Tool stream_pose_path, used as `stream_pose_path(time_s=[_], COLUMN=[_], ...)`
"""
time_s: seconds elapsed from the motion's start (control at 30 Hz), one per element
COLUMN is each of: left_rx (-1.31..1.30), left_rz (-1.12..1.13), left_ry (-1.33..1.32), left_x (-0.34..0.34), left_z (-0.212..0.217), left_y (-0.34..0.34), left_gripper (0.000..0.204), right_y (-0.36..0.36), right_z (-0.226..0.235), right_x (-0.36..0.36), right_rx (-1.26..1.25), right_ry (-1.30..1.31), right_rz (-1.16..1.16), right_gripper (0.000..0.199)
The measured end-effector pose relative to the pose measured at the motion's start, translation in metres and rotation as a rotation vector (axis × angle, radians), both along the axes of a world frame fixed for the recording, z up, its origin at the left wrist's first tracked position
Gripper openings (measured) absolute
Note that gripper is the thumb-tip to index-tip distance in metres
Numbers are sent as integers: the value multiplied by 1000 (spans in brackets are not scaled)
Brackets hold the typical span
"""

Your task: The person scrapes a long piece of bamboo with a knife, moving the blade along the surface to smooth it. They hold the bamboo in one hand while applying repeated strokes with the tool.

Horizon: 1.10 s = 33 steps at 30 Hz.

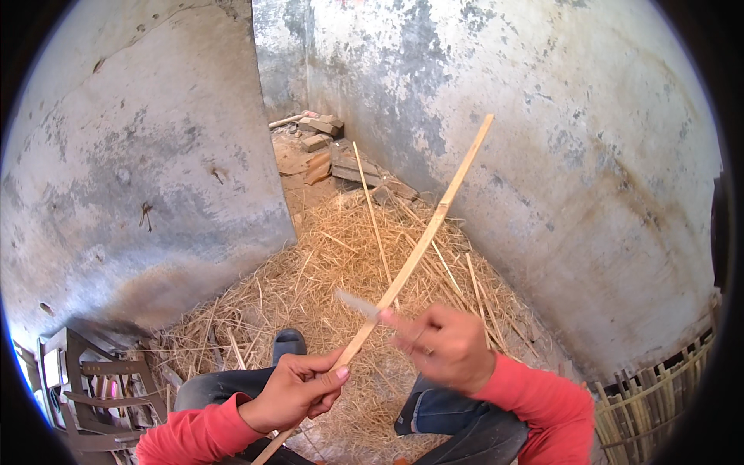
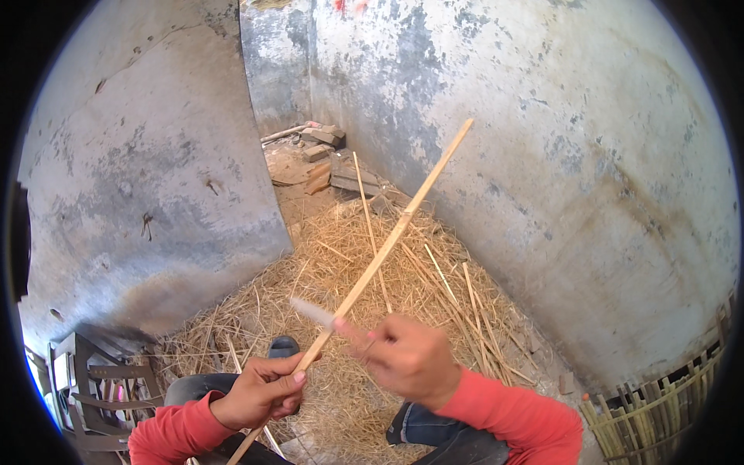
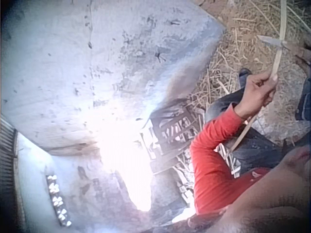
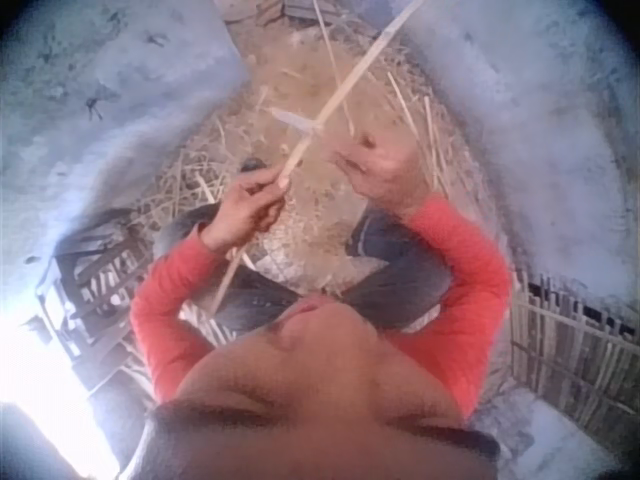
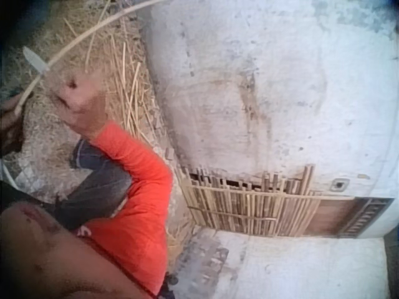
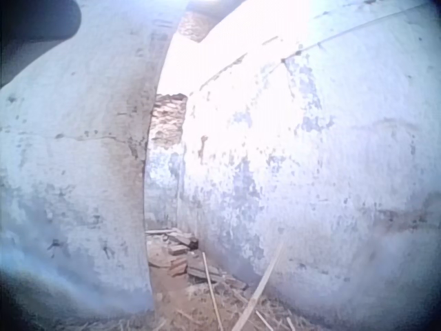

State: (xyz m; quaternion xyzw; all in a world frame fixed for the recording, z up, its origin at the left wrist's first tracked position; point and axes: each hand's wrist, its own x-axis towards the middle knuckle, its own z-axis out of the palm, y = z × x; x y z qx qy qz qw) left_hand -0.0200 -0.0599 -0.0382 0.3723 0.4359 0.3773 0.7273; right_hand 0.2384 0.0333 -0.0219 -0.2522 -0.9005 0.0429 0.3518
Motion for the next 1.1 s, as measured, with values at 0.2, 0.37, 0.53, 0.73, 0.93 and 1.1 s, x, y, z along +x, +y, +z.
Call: stream_pose_path(time_s=[0.2, 0.37, 0.53, 0.73, 0.93, 1.1], left_rx=[-178, -119, -131, -129, -125, -17], left_rz=[14, -5, -14, 25, 78, 111], left_ry=[-243, -167, -198, -124, -68, -13], left_x=[-3, -6, -9, -9, -7, -8], left_z=[7, 5, 2, 6, -1, -9], left_y=[-3, -7, -7, -10, -10, -14], left_gripper=[43, 44, 43, 40, 36, 34], right_y=[3, 36, 16, 33, 54, 13], right_z=[-2, -10, -25, -23, -40, -31], right_x=[-6, 8, 1, 0, 17, -6], right_rx=[81, 91, 63, 178, 132, 47], right_ry=[-144, -28, -72, -112, -14, -82], right_rz=[-121, -234, 36, -183, -60, 86], right_gripper=[45, 42, 52, 41, 54, 56])
